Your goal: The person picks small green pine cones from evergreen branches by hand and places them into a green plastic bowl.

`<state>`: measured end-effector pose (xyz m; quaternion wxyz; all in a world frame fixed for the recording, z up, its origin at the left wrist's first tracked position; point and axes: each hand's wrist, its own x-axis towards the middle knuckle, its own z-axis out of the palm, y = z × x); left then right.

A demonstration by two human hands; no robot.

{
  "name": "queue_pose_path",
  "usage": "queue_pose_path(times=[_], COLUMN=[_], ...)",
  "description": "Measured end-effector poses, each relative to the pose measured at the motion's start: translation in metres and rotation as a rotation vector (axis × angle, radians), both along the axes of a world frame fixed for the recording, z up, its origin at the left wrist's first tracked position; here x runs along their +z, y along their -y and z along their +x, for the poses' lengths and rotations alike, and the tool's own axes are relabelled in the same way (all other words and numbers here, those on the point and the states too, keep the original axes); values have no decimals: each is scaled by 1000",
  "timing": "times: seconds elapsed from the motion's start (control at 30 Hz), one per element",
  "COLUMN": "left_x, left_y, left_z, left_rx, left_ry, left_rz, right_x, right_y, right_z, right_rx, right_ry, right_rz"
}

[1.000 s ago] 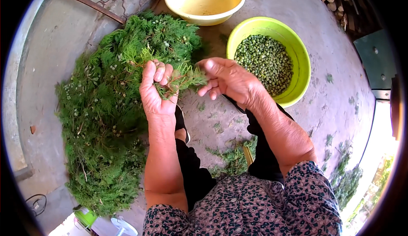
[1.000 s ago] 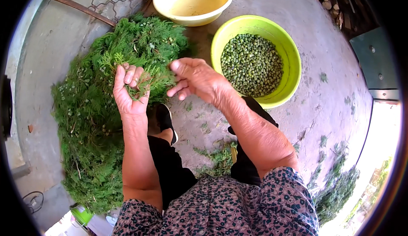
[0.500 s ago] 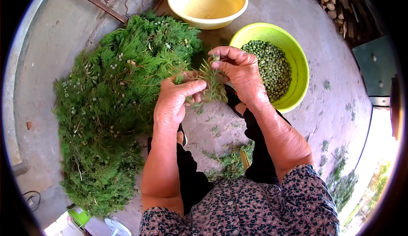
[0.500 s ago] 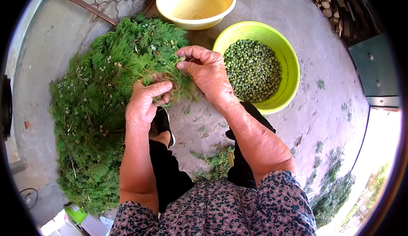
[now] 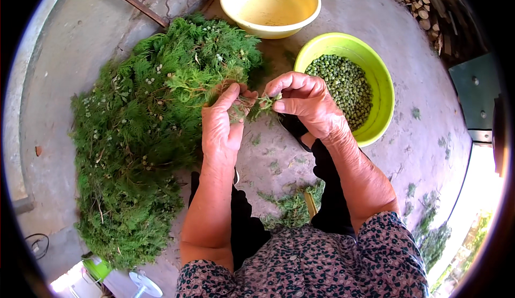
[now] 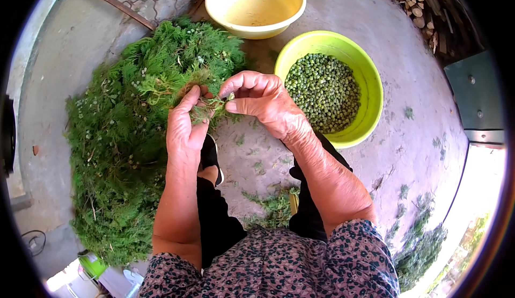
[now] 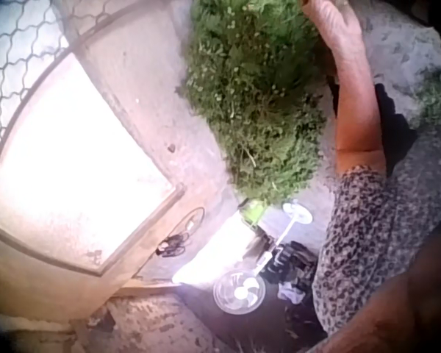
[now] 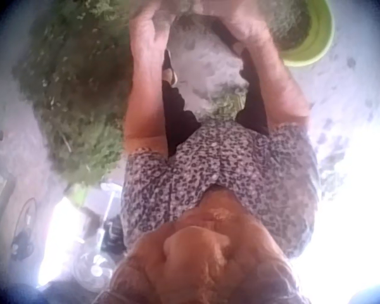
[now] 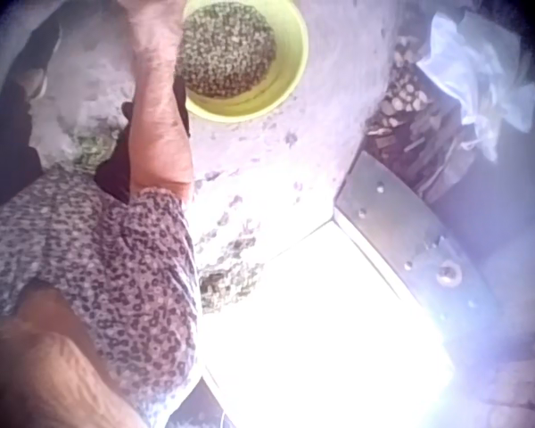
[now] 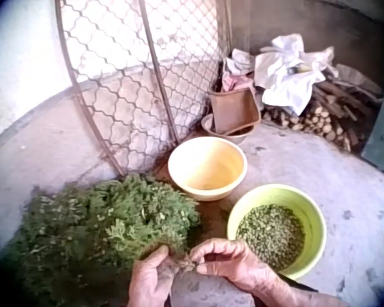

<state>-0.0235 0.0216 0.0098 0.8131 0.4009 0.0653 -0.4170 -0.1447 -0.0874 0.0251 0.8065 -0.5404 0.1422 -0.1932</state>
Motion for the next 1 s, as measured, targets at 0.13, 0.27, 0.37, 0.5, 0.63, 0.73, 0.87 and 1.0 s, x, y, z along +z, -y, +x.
queue_pose_path(times=[0.13,0.27,0.37,0.5,0.63,0.73,0.87,1.0], left_x=[2,-2,0,4,3,4,5,2], left_y=[0,-5,-4,-2,2,2,3,0], left_z=[2,5,3,-2,-9,-10,-13,-11], left_rx=[61,-3,-74,-57,-68,-90,-117,-210], left_ry=[-25,2,-16,104,151,191,203,134], left_rz=[1,24,40,179,122,129,152,95], right_x=[6,8,2,-2,-5,-7,-5,1], right_y=[-2,-1,2,-3,-11,-17,-18,-13], right_z=[2,3,6,11,14,17,16,13], right_rx=[-52,-183,-321,-447,-360,-273,-290,-288], right_ry=[-80,-177,-185,-94,-185,-130,-122,-143], right_rz=[-68,23,-157,-553,-703,-224,-217,-142])
